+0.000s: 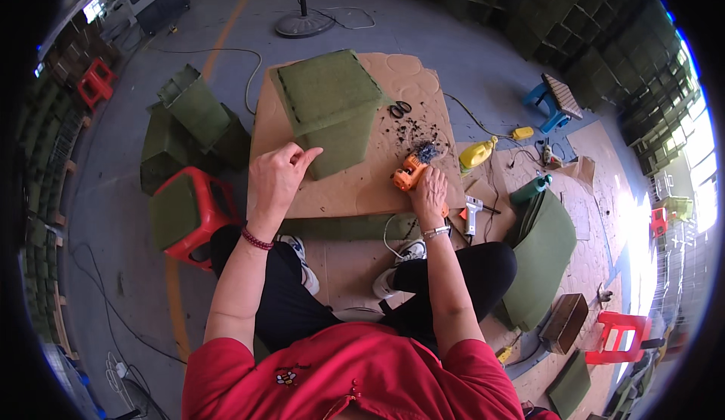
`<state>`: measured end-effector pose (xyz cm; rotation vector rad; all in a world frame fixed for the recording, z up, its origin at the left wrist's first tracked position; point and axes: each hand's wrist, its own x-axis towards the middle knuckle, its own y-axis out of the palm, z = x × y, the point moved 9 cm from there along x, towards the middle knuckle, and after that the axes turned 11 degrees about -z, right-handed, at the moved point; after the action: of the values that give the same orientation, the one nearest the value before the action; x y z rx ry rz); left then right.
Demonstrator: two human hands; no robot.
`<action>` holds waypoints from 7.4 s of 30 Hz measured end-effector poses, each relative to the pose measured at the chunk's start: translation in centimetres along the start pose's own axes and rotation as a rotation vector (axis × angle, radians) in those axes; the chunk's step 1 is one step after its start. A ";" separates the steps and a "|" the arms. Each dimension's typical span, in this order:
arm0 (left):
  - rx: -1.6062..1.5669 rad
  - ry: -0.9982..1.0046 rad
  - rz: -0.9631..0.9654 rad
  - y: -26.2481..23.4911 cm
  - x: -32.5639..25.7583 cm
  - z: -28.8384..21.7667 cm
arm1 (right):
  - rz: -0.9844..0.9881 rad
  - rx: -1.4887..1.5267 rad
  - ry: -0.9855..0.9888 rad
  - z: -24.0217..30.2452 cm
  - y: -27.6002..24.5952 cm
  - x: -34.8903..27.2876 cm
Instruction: Using a hot glue gun to attach a fabric panel to a foam box structure.
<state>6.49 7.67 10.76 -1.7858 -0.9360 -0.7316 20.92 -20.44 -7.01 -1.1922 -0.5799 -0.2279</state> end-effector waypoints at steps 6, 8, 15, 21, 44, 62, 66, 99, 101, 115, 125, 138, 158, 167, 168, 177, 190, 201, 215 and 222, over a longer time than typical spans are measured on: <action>0.133 -0.054 0.025 0.8 0.7 3.4 | -0.028 0.125 -0.112 5.4 -4.9 3.2; 0.190 -0.045 -0.074 0.3 1.1 3.7 | 0.137 0.591 0.135 6.7 -5.3 6.0; -0.418 -0.571 0.403 3.5 -1.4 5.4 | 0.442 1.503 0.643 12.3 -3.8 9.4; -1.021 -0.910 0.437 6.1 -2.0 3.2 | 0.330 1.616 0.555 13.9 -4.7 10.3; -1.126 -1.092 0.229 10.4 -1.8 0.7 | 0.193 1.516 0.395 13.7 -4.3 10.1; -0.917 -0.941 0.086 10.4 -1.5 0.8 | 0.081 1.455 0.440 13.5 -3.8 9.7; -0.888 -0.936 0.082 10.0 -1.7 1.0 | 0.185 1.620 0.503 13.9 -3.9 8.8; -0.946 -0.906 0.071 9.2 -1.4 2.3 | -0.013 1.593 0.639 14.7 -3.2 8.2; -0.934 -0.903 0.070 9.1 -1.7 2.6 | 0.043 1.639 0.648 15.0 -3.2 7.7; -0.956 -0.890 0.089 9.1 -1.9 3.0 | 0.013 1.682 0.642 17.6 -3.2 7.0; -0.992 -0.919 0.142 6.9 -1.8 3.9 | 0.038 1.671 0.616 17.4 -3.4 7.2; -0.913 -0.882 0.084 7.1 -1.9 4.4 | 0.191 1.700 0.575 19.7 -3.0 5.4; -0.917 -0.891 0.196 6.1 -1.9 5.5 | 0.261 1.672 0.608 20.8 -2.3 4.7; -0.923 -0.882 0.279 5.7 -1.7 5.0 | 0.018 1.780 0.718 14.5 -2.9 8.4; -0.925 -0.883 0.284 5.9 -1.8 5.1 | 0.026 1.790 0.725 14.4 -2.7 8.6; -0.859 -0.890 0.225 5.3 -1.6 5.5 | 0.026 1.707 0.700 13.8 -2.7 8.9; -0.811 -0.899 0.225 5.5 -1.9 6.3 | -0.026 1.580 0.665 13.5 -2.0 8.6; -0.921 -0.867 0.255 6.3 -1.9 6.1 | 0.164 1.741 0.663 12.5 -2.4 8.2; -0.893 -0.808 0.287 6.1 -1.7 6.4 | -0.061 0.017 -0.006 1.6 -1.9 -2.0; -0.913 -0.772 0.299 6.0 -1.4 6.2 | 0.043 -0.043 0.019 2.2 -0.6 0.6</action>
<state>11.22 11.59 4.54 -3.0661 -0.8115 -0.2445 20.46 -18.52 -5.68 -1.2422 -0.5346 -0.2157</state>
